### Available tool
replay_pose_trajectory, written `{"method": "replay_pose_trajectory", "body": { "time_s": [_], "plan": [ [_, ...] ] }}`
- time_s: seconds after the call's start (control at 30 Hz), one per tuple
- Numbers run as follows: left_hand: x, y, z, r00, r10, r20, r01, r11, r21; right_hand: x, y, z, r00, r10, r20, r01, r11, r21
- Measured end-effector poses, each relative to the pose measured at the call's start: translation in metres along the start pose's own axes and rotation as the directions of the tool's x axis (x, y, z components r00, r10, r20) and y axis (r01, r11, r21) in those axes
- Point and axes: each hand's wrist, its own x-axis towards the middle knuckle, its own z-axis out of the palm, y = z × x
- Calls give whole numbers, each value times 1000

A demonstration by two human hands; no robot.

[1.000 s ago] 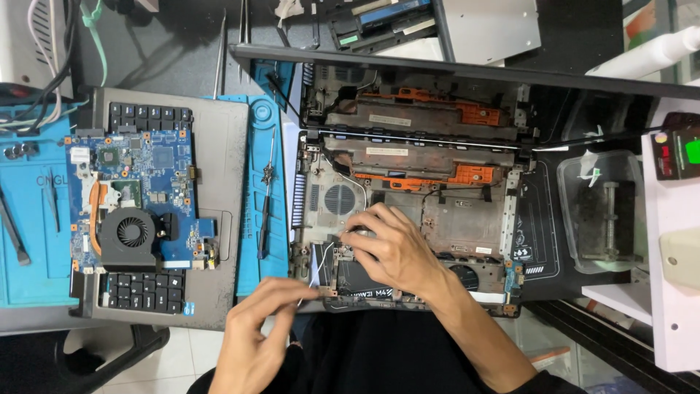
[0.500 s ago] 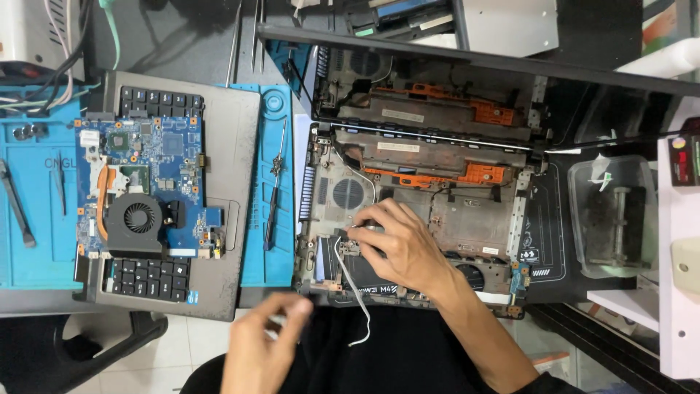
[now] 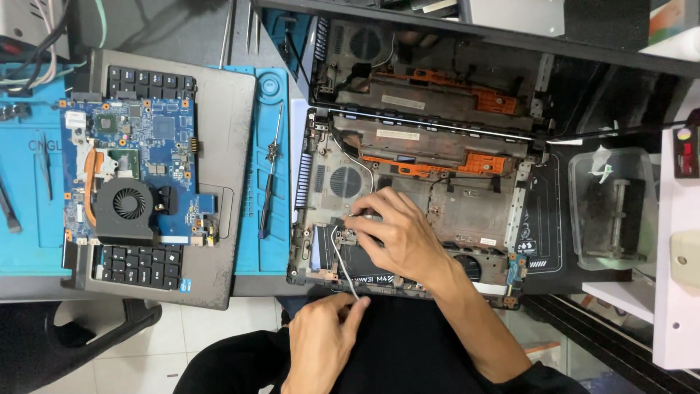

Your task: The person works on a partially disassembled laptop on a repair bench, disconnecting internal cables and unfastening components by hand. They lift out the cooling fan and heat sink assembly, then lift the blue motherboard out of the laptop chassis and hold it over the case.

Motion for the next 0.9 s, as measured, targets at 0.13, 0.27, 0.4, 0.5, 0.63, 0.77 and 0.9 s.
{"method": "replay_pose_trajectory", "body": {
  "time_s": [0.13, 0.27, 0.4, 0.5, 0.63, 0.77, 0.9],
  "plan": [
    [0, 4, -14, 999, 19, 30, -17, 997, -73, 2, -1, -3, 1000, -4, -5, 4, 1000, 17],
    [3, 3, -37, 992, 125, -17, -125, 958, -259, 1, -2, -2, 1000, 9, -2, -9, 1000, 21],
    [12, 8, -54, 949, 233, -213, -289, 912, -289, 0, 1, 0, 1000, 10, -10, -10, 1000, 22],
    [26, 19, -60, 945, 179, -273, -266, 906, -330, 1, 0, -1, 1000, 26, -6, -26, 999, 26],
    [44, 24, -57, 936, 164, -312, -278, 888, -367, 1, -1, -2, 999, 35, -1, -35, 999, 28],
    [57, 29, -55, 945, 160, -285, -261, 894, -365, 1, -1, -2, 999, 39, -1, -39, 999, 28],
    [65, 30, -50, 963, 128, -239, -214, 899, -382, 1, 0, -3, 999, 35, -4, -35, 999, 16]
  ]
}}
